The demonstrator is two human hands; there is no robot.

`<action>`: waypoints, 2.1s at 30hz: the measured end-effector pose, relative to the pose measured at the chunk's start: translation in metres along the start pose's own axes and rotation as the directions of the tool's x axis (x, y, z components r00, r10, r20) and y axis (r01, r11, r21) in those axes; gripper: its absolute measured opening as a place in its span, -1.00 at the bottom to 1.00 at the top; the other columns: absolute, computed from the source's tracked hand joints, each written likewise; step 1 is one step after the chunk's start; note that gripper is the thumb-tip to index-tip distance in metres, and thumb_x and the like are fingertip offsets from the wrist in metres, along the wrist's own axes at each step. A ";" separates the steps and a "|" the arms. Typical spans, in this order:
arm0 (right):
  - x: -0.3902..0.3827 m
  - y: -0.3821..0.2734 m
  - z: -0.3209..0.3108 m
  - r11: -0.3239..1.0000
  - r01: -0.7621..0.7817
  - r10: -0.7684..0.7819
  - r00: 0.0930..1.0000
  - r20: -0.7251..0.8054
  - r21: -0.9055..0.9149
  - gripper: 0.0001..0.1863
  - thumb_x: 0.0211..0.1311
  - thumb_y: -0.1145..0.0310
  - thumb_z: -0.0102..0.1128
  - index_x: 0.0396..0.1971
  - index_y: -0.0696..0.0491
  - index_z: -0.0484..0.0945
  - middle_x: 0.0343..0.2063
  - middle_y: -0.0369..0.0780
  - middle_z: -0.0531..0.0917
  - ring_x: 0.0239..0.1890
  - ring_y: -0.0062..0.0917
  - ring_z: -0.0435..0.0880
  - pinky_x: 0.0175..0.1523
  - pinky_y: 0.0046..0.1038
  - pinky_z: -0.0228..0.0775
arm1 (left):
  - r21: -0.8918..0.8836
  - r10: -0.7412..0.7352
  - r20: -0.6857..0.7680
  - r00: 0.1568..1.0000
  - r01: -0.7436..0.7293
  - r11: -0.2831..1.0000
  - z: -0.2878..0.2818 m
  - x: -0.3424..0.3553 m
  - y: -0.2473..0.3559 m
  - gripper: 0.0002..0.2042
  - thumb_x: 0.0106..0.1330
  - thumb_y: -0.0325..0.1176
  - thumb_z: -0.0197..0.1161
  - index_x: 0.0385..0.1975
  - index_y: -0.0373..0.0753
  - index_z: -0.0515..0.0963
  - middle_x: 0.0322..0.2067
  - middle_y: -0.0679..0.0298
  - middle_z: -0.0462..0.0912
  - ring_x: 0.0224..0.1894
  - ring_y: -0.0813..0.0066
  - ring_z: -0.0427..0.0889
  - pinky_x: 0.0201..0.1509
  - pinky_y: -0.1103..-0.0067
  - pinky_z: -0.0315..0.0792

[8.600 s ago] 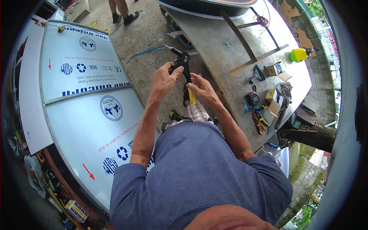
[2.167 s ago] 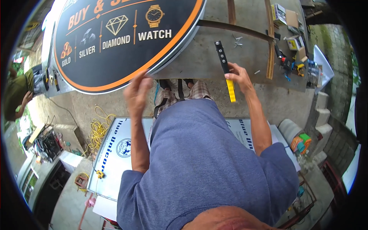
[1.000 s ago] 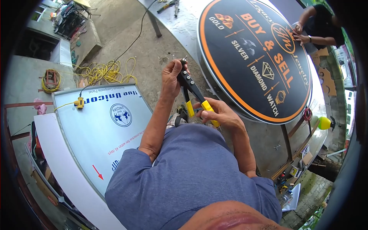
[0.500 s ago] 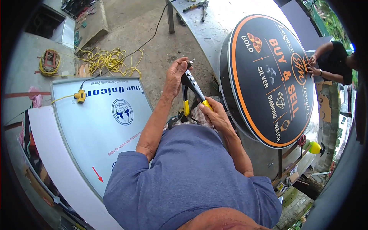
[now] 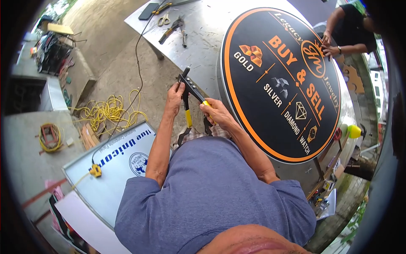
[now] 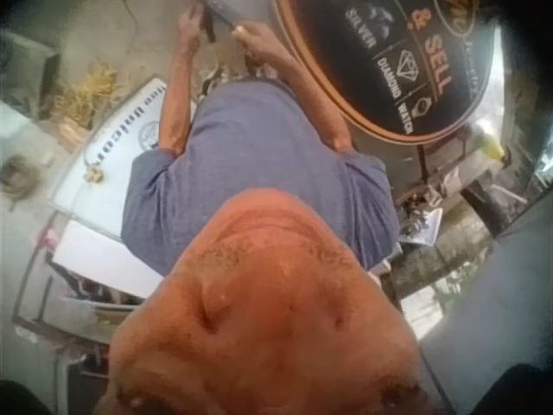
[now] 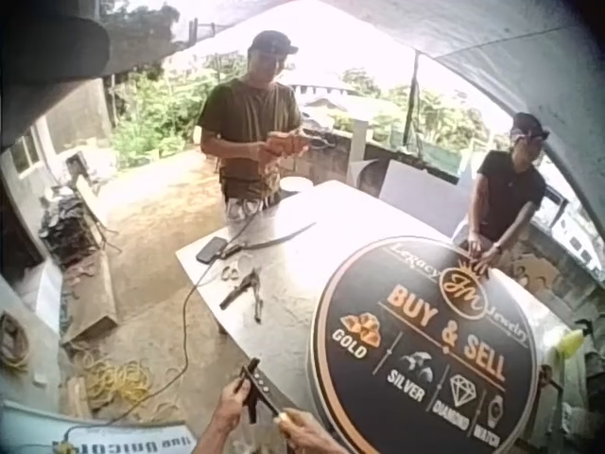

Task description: Using a manual rivet gun to secure the metal frame to a circular business sign.

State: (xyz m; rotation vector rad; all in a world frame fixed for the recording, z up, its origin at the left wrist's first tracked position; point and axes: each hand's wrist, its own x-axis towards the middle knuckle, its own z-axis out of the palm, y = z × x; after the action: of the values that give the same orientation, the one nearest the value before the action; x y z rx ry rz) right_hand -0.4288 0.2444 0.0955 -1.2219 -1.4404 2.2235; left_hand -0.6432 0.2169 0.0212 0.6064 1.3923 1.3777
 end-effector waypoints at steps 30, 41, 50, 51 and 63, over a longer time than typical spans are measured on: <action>0.039 0.036 0.077 0.986 -0.049 0.158 0.565 -0.810 0.158 -0.70 0.34 0.35 0.14 -0.04 0.17 0.67 -0.25 -0.21 0.75 -0.28 -0.59 0.69 -0.13 -0.52 0.52 | 0.653 0.181 0.278 0.943 -0.323 0.684 0.009 0.252 -0.004 -0.51 0.27 -0.24 0.32 0.10 -0.44 0.42 -0.05 -0.19 0.59 0.01 -0.12 0.59 0.11 0.25 0.43; 0.077 -0.154 -0.194 0.214 -0.282 -0.853 0.412 -0.319 -0.935 -0.43 0.13 0.63 0.02 0.21 0.05 0.48 0.19 -0.17 0.51 0.20 -0.22 0.46 0.29 -0.23 0.29 | 0.745 0.397 0.408 0.822 -0.552 0.376 0.016 0.227 -0.017 -0.45 0.20 -0.33 0.35 0.16 -0.45 0.39 -0.06 -0.07 0.48 0.04 -0.05 0.39 0.21 0.21 0.27; 0.239 -0.234 -0.436 -0.125 -0.320 -0.652 0.740 -0.165 -0.939 -0.27 0.13 0.52 -0.07 0.41 0.08 0.22 0.42 -0.10 0.29 0.40 -0.13 0.30 0.37 -0.07 0.19 | 0.765 0.429 0.313 0.848 -0.492 0.416 0.027 0.218 -0.014 -0.45 0.16 -0.31 0.39 0.16 -0.36 0.46 -0.04 -0.01 0.46 0.05 0.01 0.41 0.21 0.27 0.31; 0.248 -0.237 -0.443 -0.140 -0.314 -0.662 0.735 -0.147 -0.939 -0.30 0.16 0.50 -0.06 0.40 0.06 0.24 0.39 -0.11 0.33 0.38 -0.11 0.32 0.36 -0.06 0.20 | 0.765 0.413 0.312 0.856 -0.484 0.426 0.027 0.219 -0.013 -0.45 0.15 -0.31 0.40 0.16 -0.36 0.46 -0.04 0.00 0.47 0.05 0.02 0.42 0.21 0.29 0.32; 0.269 -0.239 -0.498 -0.236 -0.174 -0.526 0.850 -0.025 -0.956 -0.37 0.15 0.39 0.14 0.30 -0.08 0.40 0.30 -0.21 0.48 0.27 -0.15 0.46 0.35 -0.04 0.21 | 0.806 0.377 0.360 0.854 -0.488 0.335 0.032 0.220 -0.008 -0.42 0.17 -0.26 0.39 0.18 -0.35 0.45 0.06 0.02 0.46 0.09 0.02 0.42 0.23 0.28 0.33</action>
State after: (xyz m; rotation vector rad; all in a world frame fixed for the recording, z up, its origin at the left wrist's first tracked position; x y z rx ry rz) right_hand -0.2868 0.8413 0.0698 -1.3520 -2.8958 -0.1740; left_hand -0.6854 0.4236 -0.0487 1.8632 1.9068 0.8365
